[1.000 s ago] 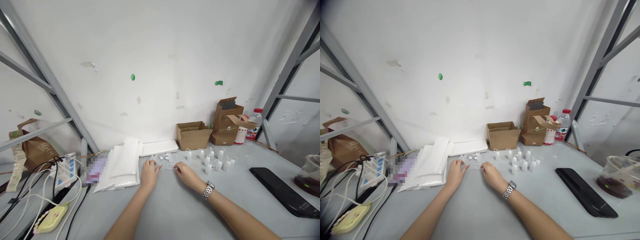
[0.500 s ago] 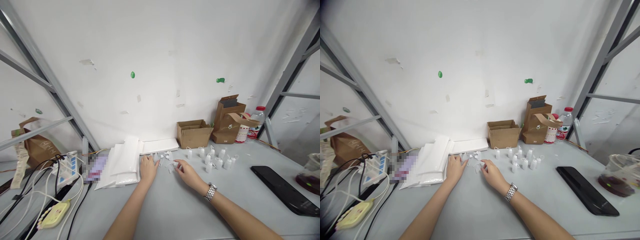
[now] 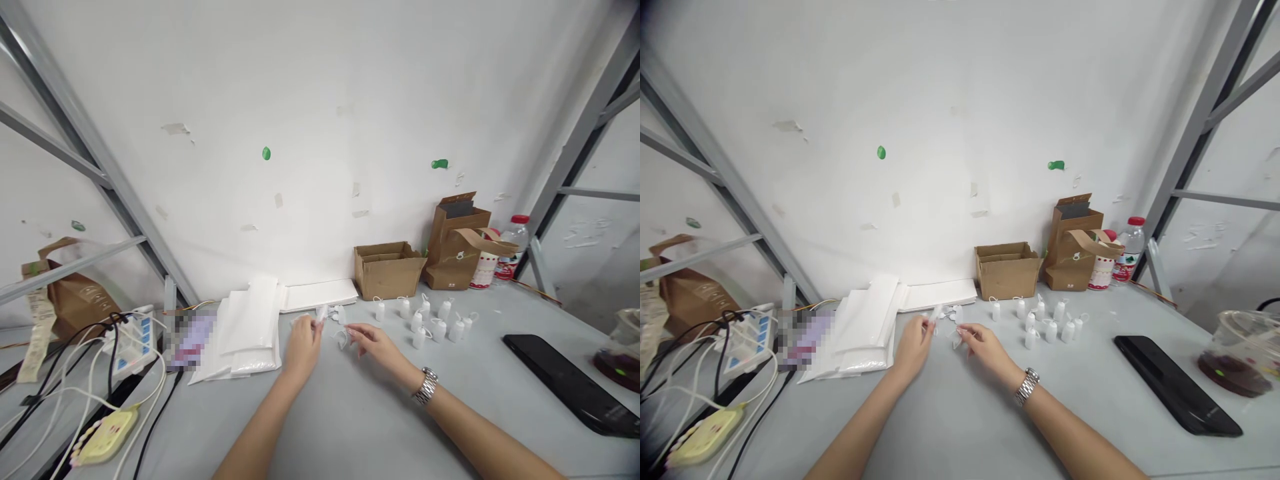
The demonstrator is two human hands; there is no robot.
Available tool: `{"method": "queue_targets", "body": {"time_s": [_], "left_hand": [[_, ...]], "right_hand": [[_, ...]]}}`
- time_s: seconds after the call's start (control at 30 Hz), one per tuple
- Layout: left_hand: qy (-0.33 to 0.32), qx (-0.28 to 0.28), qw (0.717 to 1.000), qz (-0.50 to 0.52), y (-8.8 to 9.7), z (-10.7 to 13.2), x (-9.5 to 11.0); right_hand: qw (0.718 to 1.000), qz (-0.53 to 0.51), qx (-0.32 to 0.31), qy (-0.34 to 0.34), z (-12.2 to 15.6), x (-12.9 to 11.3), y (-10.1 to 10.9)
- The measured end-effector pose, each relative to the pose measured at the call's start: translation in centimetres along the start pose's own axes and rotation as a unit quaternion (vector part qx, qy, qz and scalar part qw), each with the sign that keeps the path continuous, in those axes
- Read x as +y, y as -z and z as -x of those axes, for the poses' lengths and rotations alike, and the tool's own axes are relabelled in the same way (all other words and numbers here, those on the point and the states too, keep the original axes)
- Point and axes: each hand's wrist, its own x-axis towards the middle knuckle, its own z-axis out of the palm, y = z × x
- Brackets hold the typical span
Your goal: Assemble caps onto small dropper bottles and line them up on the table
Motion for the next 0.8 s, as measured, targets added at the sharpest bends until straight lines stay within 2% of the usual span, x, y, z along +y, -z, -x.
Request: {"method": "queue_targets", "body": {"time_s": [0.1, 0.2, 0.3, 0.37, 0.43, 0.53, 0.6, 0.8], "left_hand": [[-0.070, -0.090, 0.989, 0.092, -0.1, 1.3, 2.0], [-0.101, -0.123, 0.983, 0.090, -0.4, 1.8, 2.9], [-0.113, -0.114, 0.985, 0.064, -0.7, 1.3, 2.0], [-0.100, -0.082, 0.991, 0.020, -1.0, 0.6, 0.6], [-0.076, -0.055, 0.995, -0.032, -1.4, 0.0, -0.6], [-0.055, -0.058, 0.995, -0.066, -1.7, -0.5, -1.8], [-0.043, -0.064, 0.996, -0.046, -1.6, -0.5, -2.0], [0.030, -0.045, 0.992, 0.118, -1.2, -0.5, -2.1]], "right_hand": [[0.995, -0.090, -0.035, -0.015, 0.0, -0.3, -0.2], [0.995, -0.098, -0.004, 0.000, 0.0, -0.3, -0.2], [0.993, -0.112, 0.044, -0.017, 0.1, -0.2, 0.0], [0.987, -0.139, 0.067, -0.034, 0.1, -0.1, 0.3], [0.980, -0.177, 0.072, -0.049, 0.1, -0.1, 0.4], [0.969, -0.231, 0.057, -0.065, 0.1, -0.2, 0.3], [0.965, -0.246, 0.053, -0.070, 0.2, -0.2, 0.0], [0.963, -0.256, 0.061, -0.059, 0.0, 0.4, -0.4]]}}
